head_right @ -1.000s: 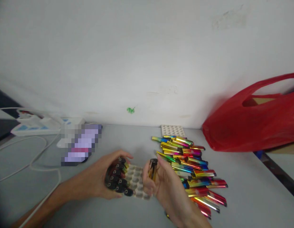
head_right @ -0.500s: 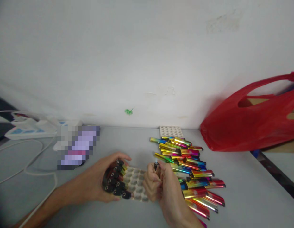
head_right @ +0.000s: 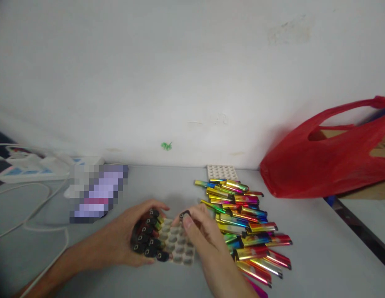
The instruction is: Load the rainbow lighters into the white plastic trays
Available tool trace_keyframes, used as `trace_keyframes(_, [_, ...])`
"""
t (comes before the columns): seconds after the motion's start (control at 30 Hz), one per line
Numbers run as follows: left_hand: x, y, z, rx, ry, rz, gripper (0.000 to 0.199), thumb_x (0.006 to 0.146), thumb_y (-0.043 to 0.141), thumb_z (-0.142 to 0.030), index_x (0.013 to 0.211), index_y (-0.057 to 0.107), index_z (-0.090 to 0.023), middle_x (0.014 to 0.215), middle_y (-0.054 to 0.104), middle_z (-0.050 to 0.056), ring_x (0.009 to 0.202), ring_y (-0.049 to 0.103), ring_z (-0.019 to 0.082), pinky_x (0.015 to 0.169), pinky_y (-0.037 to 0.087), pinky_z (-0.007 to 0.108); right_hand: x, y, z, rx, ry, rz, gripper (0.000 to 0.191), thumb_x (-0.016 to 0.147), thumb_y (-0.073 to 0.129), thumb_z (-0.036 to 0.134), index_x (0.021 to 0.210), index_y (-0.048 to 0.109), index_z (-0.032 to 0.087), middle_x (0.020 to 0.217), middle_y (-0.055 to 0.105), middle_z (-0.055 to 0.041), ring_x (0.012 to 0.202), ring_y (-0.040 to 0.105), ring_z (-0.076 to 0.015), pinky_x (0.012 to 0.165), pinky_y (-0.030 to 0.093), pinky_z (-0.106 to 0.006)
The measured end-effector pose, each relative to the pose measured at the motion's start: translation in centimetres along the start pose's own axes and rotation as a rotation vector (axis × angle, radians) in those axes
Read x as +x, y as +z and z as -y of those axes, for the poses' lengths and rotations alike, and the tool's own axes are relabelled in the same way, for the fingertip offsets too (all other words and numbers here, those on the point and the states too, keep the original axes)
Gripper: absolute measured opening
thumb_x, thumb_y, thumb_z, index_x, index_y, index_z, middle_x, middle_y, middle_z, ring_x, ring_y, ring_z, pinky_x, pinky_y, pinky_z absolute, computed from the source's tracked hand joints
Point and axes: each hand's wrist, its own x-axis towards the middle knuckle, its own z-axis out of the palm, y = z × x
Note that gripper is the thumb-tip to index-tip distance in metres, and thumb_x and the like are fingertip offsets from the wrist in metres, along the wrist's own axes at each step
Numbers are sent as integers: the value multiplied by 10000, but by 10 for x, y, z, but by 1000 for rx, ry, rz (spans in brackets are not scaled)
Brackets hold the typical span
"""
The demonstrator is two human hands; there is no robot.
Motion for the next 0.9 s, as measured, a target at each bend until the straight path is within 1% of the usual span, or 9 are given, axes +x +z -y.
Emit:
trace_keyframes(0.07, [0,-1,0,9,8,-5,902,694,1062,-250,1485,635,-329,1289,770,10,1097,765,304,897,627,348,-5,-3,6,-195,-52,3,432,1168,673,656,1033,803,266,1065,654,-35,1053,633,-245,940,489,-341])
trace_keyframes(0.17, [1,-1,0,18,16,-10,901,683,1067,-236,1471,641,-329,1282,773,4,1097,765,300,901,627,342,-14,-8,9,-348,-91,14,407,1204,634,586,1011,793,266,990,652,-22,961,649,-238,881,499,-345])
trace_keyframes(0.27, [1,0,0,-19,11,-1,857,692,1045,-223,1442,643,-322,1227,766,-11,1039,770,278,852,621,320,-24,-14,3,-461,-146,50,335,1198,665,526,1067,848,277,979,724,-31,934,694,-243,846,532,-339])
trace_keyframes(0.33, [1,0,-1,-25,15,-4,838,704,1035,-225,1439,643,-319,1234,767,-8,1049,772,278,852,624,317,-29,-18,-3,-498,-172,76,300,1190,683,509,1135,878,287,1019,788,-49,945,732,-252,842,567,-338])
trace_keyframes(0.43, [0,0,-2,-8,29,-15,856,700,1035,-237,1456,642,-316,1277,767,9,1108,770,296,891,634,329,-36,-19,-12,-504,-209,35,289,1180,705,520,1177,894,302,1045,835,-65,947,764,-261,872,610,-355])
trace_keyframes(0.6, [0,0,-3,-38,15,2,841,723,1016,-240,1466,628,-314,1252,762,10,1084,775,290,879,636,330,-43,-11,-20,-479,-298,-29,242,1154,758,524,1222,919,356,1151,899,-76,1077,836,-300,1103,653,-465])
trace_keyframes(0.73, [1,0,-3,-57,16,2,835,708,1007,-214,1446,628,-309,1227,764,3,1039,775,278,839,628,318,-44,-12,-24,-528,-380,7,216,1163,767,383,1337,887,339,1242,900,-92,1157,867,-290,1051,706,-389])
trace_keyframes(0.83, [1,0,-3,-72,22,20,826,723,997,-213,1449,616,-312,1192,769,-10,1017,777,270,838,623,318,-44,-17,-30,-646,-454,93,292,1132,794,263,1408,851,339,1268,899,-81,1161,874,-279,1043,719,-357])
trace_keyframes(0.9, [0,1,-2,-66,21,26,822,729,996,-220,1449,610,-312,1182,771,-12,1025,778,273,855,624,327,-45,-18,-34,-738,-493,91,379,1112,806,223,1470,816,347,1296,897,-75,1171,876,-283,1053,724,-360])
